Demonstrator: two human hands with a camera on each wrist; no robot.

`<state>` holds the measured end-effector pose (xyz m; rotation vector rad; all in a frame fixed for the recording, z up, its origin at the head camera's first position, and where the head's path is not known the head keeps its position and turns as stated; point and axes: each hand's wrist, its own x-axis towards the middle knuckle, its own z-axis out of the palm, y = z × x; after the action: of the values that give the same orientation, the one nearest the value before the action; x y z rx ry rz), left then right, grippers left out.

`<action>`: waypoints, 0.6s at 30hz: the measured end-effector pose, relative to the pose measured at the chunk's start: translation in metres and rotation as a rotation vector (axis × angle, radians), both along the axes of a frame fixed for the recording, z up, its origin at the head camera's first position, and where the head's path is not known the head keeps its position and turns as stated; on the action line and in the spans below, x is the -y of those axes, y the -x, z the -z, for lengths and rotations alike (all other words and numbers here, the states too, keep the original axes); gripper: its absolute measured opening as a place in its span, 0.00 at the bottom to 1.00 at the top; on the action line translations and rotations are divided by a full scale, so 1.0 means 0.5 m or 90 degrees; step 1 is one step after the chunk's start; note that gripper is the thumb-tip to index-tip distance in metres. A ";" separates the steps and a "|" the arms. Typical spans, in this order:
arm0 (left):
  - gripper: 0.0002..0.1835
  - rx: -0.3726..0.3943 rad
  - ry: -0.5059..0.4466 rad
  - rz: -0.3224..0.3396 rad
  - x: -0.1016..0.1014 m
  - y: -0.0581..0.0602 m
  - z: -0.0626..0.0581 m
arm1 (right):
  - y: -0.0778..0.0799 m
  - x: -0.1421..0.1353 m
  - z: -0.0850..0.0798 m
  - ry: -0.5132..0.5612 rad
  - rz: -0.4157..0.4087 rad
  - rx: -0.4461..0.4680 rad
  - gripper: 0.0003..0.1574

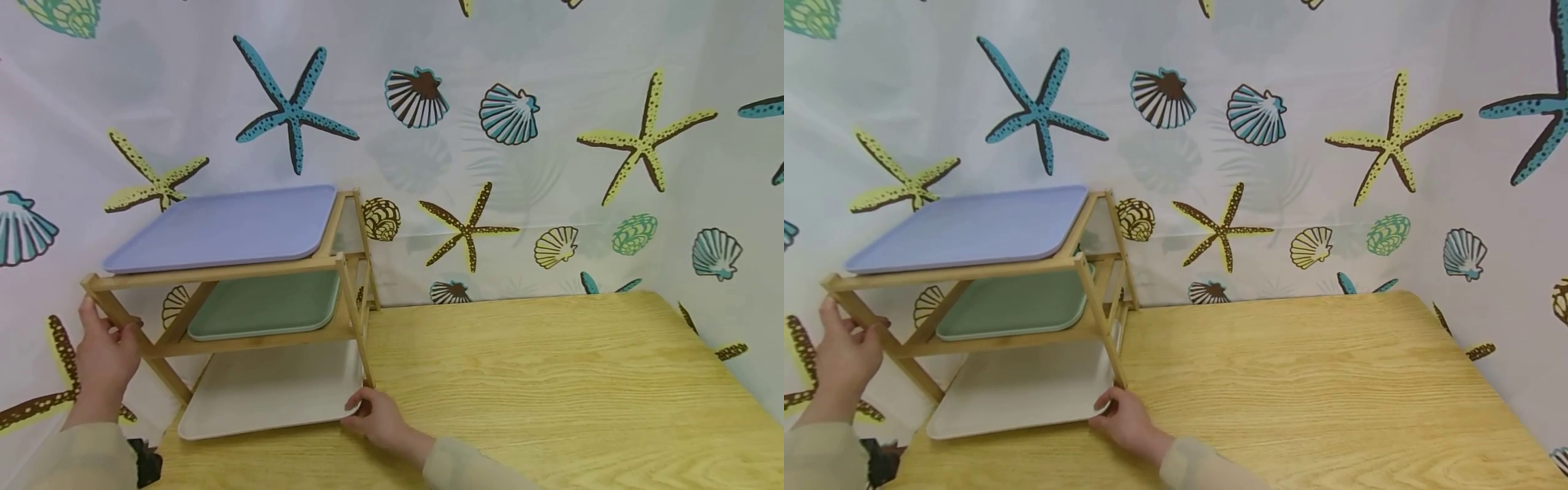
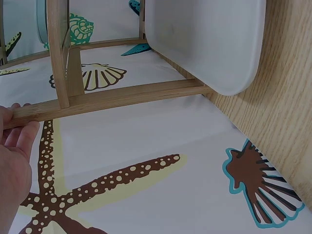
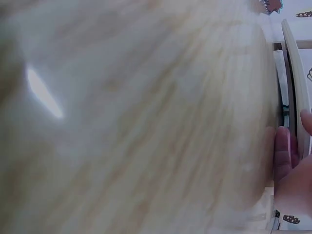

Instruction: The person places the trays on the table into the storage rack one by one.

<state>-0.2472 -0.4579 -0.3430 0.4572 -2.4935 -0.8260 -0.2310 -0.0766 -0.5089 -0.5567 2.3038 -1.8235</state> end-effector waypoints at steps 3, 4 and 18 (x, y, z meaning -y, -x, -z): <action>0.37 0.004 -0.001 -0.001 0.002 0.001 -0.001 | 0.006 0.007 0.006 0.014 0.017 -0.019 0.07; 0.36 0.003 0.001 -0.003 0.002 0.001 -0.001 | 0.008 0.011 0.007 0.016 0.024 -0.025 0.06; 0.37 -0.001 -0.004 -0.008 -0.005 -0.001 -0.001 | 0.014 0.068 0.004 0.147 0.137 0.007 0.03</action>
<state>-0.2467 -0.4556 -0.3427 0.4732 -2.4856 -0.8285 -0.2382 -0.1108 -0.5110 -0.3357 2.2353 -2.2037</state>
